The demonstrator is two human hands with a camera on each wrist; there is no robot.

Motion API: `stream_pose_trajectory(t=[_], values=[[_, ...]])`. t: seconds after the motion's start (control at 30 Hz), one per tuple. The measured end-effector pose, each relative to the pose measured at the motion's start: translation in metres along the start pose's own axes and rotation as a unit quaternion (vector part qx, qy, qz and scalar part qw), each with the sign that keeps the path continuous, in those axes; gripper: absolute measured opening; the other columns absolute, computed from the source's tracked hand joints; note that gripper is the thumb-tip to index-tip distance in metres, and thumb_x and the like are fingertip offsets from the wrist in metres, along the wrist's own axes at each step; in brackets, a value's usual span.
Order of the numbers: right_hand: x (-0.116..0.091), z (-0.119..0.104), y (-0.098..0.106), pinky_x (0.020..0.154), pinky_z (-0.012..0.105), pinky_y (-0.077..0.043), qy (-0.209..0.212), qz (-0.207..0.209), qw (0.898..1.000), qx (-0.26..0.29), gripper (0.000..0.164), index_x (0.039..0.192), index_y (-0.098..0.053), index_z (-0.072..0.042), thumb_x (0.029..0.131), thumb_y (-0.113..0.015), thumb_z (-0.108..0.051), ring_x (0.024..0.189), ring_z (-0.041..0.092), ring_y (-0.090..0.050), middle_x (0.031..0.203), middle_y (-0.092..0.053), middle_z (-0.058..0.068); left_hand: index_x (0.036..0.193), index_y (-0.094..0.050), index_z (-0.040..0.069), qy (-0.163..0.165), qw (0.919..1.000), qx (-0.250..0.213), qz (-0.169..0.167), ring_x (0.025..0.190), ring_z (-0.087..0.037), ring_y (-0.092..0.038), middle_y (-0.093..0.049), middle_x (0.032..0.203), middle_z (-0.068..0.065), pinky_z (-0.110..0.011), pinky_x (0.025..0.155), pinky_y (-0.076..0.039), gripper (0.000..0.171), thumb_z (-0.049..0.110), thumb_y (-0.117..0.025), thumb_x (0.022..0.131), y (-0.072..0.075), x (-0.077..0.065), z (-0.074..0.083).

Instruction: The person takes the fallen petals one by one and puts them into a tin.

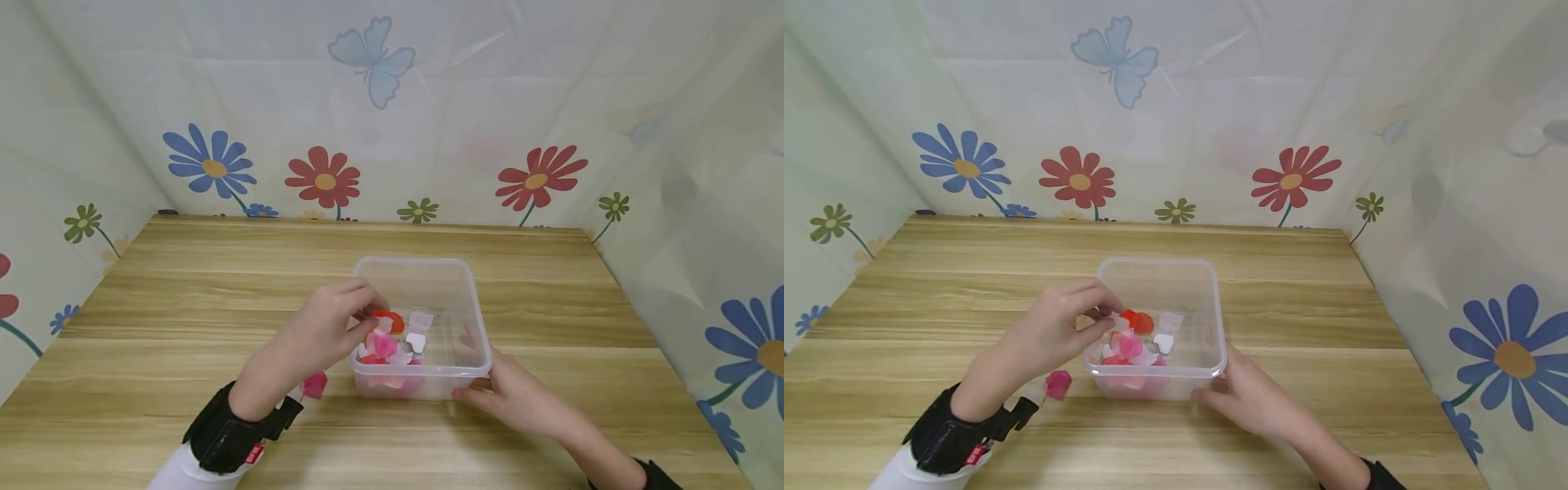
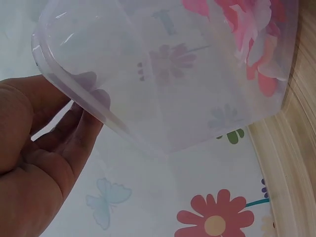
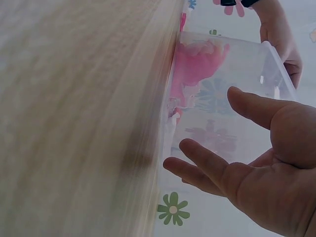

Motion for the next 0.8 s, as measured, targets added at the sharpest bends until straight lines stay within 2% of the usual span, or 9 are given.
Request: stream_pose_trajectory(t=[0.13, 0.2, 0.33, 0.43, 0.53, 0.67, 0.8], values=[[0.000, 0.000, 0.000, 0.096, 0.037, -0.053, -0.002, 0.000, 1.000, -0.002, 0.082, 0.157, -0.025, -0.001, 0.093, -0.075, -0.006, 0.122, 0.032, -0.061, 0.142, -0.053, 0.026, 0.109, -0.071, 0.005, -0.013, 0.9998, -0.010, -0.010, 0.091, -0.013, -0.070, -0.069, 0.105, -0.004, -0.021, 0.081, -0.056, 0.029, -0.001, -0.084, 0.083, -0.002, 0.000, 0.002], [0.000, 0.000, 0.000, 0.096, 0.037, -0.053, -0.003, 0.000, 1.000, -0.004, 0.082, 0.157, -0.025, -0.001, 0.093, -0.076, -0.006, 0.122, 0.032, -0.061, 0.142, -0.053, 0.026, 0.109, -0.071, 0.005, -0.022, 0.9996, -0.015, -0.004, 0.092, -0.013, -0.069, -0.069, 0.105, -0.004, -0.021, 0.082, -0.056, 0.029, -0.001, -0.083, 0.084, -0.001, 0.000, 0.001], [0.000, 0.000, -0.001, 0.096, 0.037, -0.053, -0.005, -0.001, 1.000, -0.005, 0.082, 0.157, -0.024, 0.000, 0.093, -0.075, -0.006, 0.122, 0.032, -0.061, 0.142, -0.053, 0.026, 0.110, -0.069, 0.005, -0.025, 0.9991, -0.018, 0.027, 0.092, -0.015, -0.067, -0.067, 0.105, -0.002, -0.024, 0.082, -0.057, 0.029, 0.000, -0.083, 0.085, 0.008, -0.001, -0.001], [0.000, 0.000, -0.001, 0.096, 0.038, -0.053, -0.005, 0.000, 1.000, -0.004, 0.081, 0.157, -0.025, -0.001, 0.093, -0.075, -0.005, 0.122, 0.033, -0.060, 0.141, -0.053, 0.026, 0.110, -0.068, 0.004, -0.017, 0.9982, -0.012, 0.056, 0.091, -0.016, -0.066, -0.067, 0.104, -0.004, -0.027, 0.081, -0.057, 0.026, 0.000, -0.080, 0.087, 0.018, -0.002, -0.006], [-0.001, 0.000, 0.000, 0.096, 0.038, -0.053, -0.003, 0.000, 1.000, -0.006, 0.080, 0.156, -0.026, 0.000, 0.093, -0.075, -0.006, 0.122, 0.036, -0.060, 0.141, -0.053, 0.026, 0.106, -0.069, 0.003, 0.011, 0.9963, 0.013, 0.084, 0.087, -0.015, -0.064, -0.067, 0.100, -0.004, -0.029, 0.078, -0.058, 0.020, -0.001, -0.078, 0.089, 0.027, -0.004, -0.016], [-0.001, 0.000, 0.000, 0.096, 0.038, -0.053, -0.001, 0.000, 1.000, -0.004, 0.081, 0.156, -0.025, 0.001, 0.094, -0.075, -0.007, 0.124, 0.039, -0.058, 0.142, -0.051, 0.028, 0.101, -0.070, 0.003, 0.063, 0.9913, 0.047, 0.105, 0.081, -0.016, -0.062, -0.066, 0.092, -0.004, -0.031, 0.072, -0.058, 0.015, -0.001, -0.077, 0.089, 0.036, -0.007, -0.035], [-0.001, 0.001, 0.000, 0.096, 0.039, -0.053, -0.001, 0.001, 1.000, 0.000, 0.082, 0.157, -0.024, 0.001, 0.094, -0.075, -0.007, 0.124, 0.039, -0.058, 0.143, -0.049, 0.029, 0.098, -0.070, 0.003, 0.108, 0.9868, 0.073, 0.096, 0.080, -0.020, -0.062, -0.067, 0.091, -0.006, -0.035, 0.071, -0.058, 0.012, -0.001, -0.076, 0.089, 0.037, -0.010, -0.051]])
Point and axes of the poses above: each hand's wrist, its own x-axis towards the middle knuckle, its own y-axis out of the back of the hand, z = x × y, the point moved 9 cm from there along x, towards the middle knuckle
